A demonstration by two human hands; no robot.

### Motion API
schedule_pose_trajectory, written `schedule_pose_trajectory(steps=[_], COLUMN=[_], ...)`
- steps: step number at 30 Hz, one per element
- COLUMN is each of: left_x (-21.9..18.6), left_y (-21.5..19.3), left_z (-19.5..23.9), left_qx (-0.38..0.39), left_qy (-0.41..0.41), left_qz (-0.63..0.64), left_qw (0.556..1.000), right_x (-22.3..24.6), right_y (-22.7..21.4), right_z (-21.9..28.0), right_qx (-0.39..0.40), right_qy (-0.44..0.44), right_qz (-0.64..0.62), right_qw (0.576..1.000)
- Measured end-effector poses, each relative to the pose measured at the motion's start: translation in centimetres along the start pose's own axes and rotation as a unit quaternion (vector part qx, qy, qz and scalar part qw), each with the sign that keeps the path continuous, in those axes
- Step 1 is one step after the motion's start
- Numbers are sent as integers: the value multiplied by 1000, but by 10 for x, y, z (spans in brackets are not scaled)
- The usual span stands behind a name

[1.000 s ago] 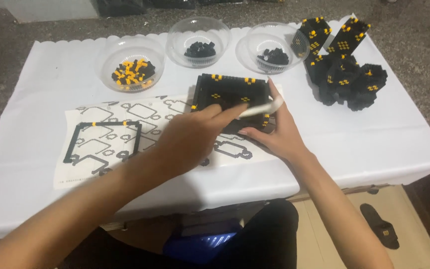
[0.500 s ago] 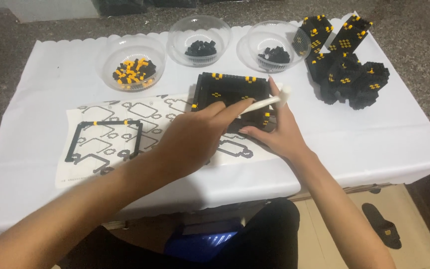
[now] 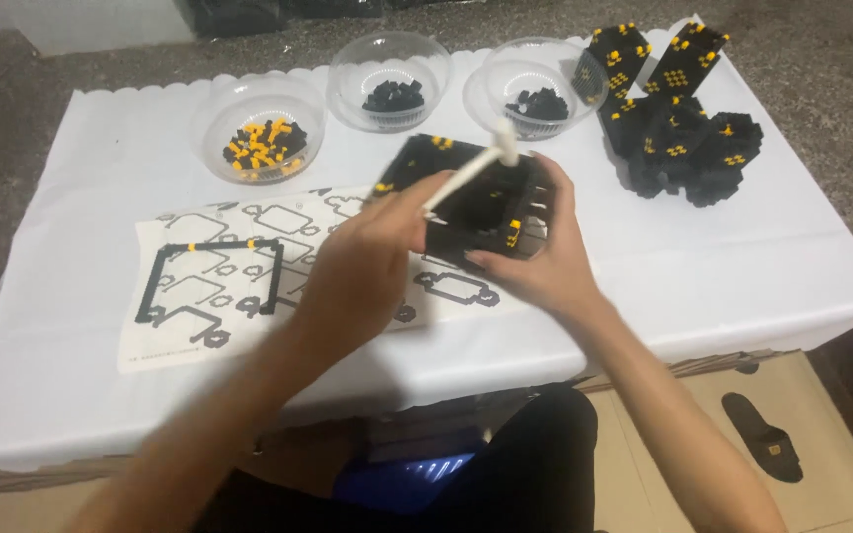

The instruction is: The person assembles a black and yellow Lego model by connecting pre-built sections and using a white plastic tool to press the pieces together. They handle multiple model sections and use the tool to secure the connections.

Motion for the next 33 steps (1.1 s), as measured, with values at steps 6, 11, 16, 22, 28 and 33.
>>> schedule_pose_trajectory(steps=[6,11,16,22,28,33], left_x=[0,1,2,-5,-17,-29], left_y=[-3,-2,8,12,18,22], left_z=[17,22,36,54,66,65], left_qx=[-46,-23,-11,10,19,60], left_qy=[-83,-86,-79,-83,-37,-30], left_qz=[157,146,133,123,-21,-33], left_qw=[983,985,988,989,999,997], right_x=[42,28,26,25,25,13], right_y=[5,17,27,26,22,19], right_z=[28,35,40,44,48,56], right_qx=[-197,-286,-286,-238,-206,-204], right_qy=[-63,-47,11,74,114,224], right_qz=[162,240,253,246,156,84], right_qw=[965,927,924,937,959,949])
Point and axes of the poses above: each hand's wrist, its own z-axis away from the middle knuckle, its own y-axis out of the palm, x = y × z, the point moved 5 cm from there along -z, towards the middle knuckle, and after that the axes turned 5 degrees about -y, right-handed, at the moved point
